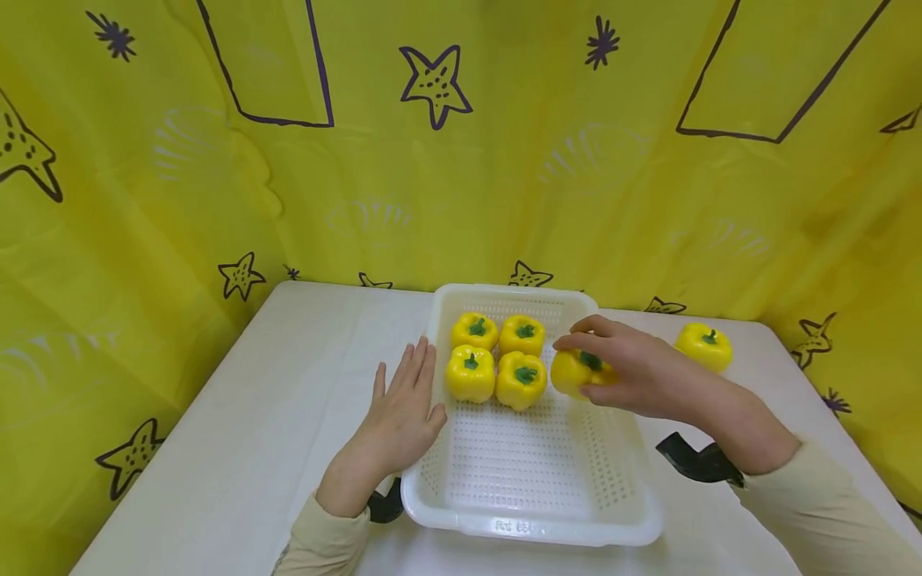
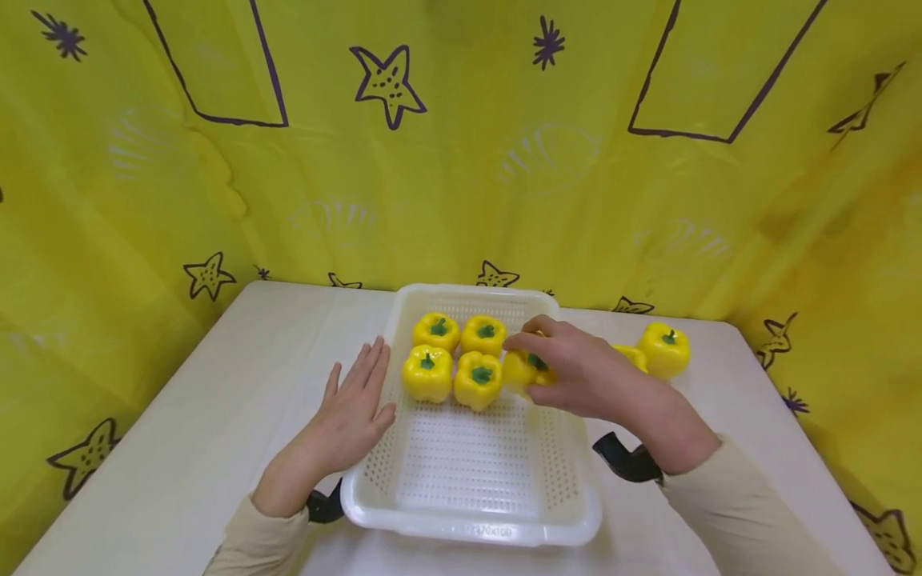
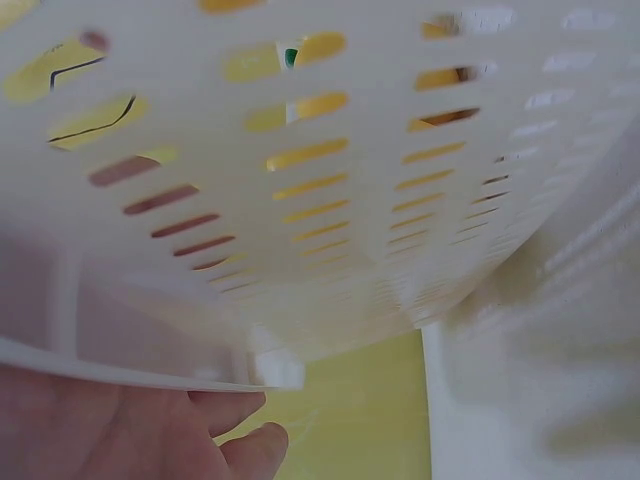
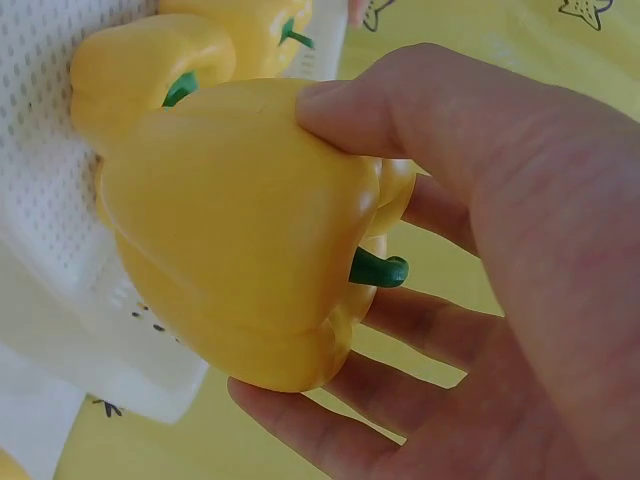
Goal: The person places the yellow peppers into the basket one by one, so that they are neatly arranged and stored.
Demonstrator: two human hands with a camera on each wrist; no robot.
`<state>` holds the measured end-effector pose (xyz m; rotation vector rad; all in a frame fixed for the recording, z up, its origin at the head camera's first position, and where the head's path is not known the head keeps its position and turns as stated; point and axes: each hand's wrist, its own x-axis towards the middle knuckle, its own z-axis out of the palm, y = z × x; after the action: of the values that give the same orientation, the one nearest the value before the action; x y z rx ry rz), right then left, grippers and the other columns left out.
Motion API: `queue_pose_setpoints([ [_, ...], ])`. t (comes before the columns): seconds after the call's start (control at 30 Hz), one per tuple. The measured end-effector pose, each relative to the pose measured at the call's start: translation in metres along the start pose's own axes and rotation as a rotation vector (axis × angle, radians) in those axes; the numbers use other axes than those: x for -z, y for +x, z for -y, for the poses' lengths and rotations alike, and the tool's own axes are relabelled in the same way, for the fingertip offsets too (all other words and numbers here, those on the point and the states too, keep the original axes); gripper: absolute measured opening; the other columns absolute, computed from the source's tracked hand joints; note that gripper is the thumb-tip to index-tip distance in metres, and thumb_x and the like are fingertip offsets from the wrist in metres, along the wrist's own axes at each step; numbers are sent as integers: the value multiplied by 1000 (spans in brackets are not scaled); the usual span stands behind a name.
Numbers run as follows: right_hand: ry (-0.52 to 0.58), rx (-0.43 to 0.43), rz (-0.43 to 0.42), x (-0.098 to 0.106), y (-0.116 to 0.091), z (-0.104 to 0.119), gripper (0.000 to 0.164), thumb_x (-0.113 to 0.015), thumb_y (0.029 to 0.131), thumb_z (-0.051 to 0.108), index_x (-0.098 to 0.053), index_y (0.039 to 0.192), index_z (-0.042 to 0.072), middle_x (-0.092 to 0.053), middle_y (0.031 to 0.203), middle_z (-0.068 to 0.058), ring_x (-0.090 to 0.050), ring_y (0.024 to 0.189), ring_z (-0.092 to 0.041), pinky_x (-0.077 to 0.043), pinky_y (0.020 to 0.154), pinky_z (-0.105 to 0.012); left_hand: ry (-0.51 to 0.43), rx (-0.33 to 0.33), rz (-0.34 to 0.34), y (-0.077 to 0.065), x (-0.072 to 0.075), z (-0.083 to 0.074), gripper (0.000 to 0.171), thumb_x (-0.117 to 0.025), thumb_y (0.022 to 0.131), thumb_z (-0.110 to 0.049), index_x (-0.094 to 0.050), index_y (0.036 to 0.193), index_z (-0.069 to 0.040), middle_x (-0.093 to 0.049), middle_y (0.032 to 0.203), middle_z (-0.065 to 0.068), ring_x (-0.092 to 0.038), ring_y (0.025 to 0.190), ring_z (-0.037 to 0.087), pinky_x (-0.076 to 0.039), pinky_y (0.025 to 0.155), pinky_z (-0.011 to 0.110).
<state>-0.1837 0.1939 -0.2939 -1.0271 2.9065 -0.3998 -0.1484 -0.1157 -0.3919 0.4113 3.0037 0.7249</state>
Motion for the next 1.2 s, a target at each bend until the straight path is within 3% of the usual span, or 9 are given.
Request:
queue_pose_setpoints([
  [0.33, -15, 57, 7, -11, 10, 14, 44, -75, 82, 16, -66, 124, 20, -59, 127, -7, -62, 98, -20, -54, 79, -35, 4, 4, -1, -1, 1, 0, 76, -48, 99, -28, -8, 159, -5, 1, 168, 7, 0, 156, 29, 2, 120, 64],
  [0.57, -2, 124, 6, -20, 15, 21, 44, -74, 80, 14, -67, 123, 18, -59, 124, -4, -59, 92, -13, -54, 77, -30, 8, 10, 6, -1, 1, 0, 76, -48, 98, -29, -8, 159, -5, 0, 168, 8, 0, 156, 30, 2, 120, 64],
  [0.87, 14, 168, 43, -31, 24, 35, 47, -72, 79, 14, -66, 126, 18, -60, 129, -6, -61, 106, -20, -55, 89, -38, -2, 10, 6, -1, 1, 1, 77, -49, 98, -28, -8, 159, -6, 1, 168, 8, 1, 156, 30, 4, 120, 64],
  [1.2, 32, 242, 25, -39, 33, 45, 46, -72, 79, 11, -66, 124, 16, -61, 128, -8, -63, 106, -23, -55, 90, -41, 11, 17, 19, 0, 1, -1, 77, -49, 99, -28, -7, 159, -6, 2, 168, 6, 2, 156, 27, 3, 120, 64],
])
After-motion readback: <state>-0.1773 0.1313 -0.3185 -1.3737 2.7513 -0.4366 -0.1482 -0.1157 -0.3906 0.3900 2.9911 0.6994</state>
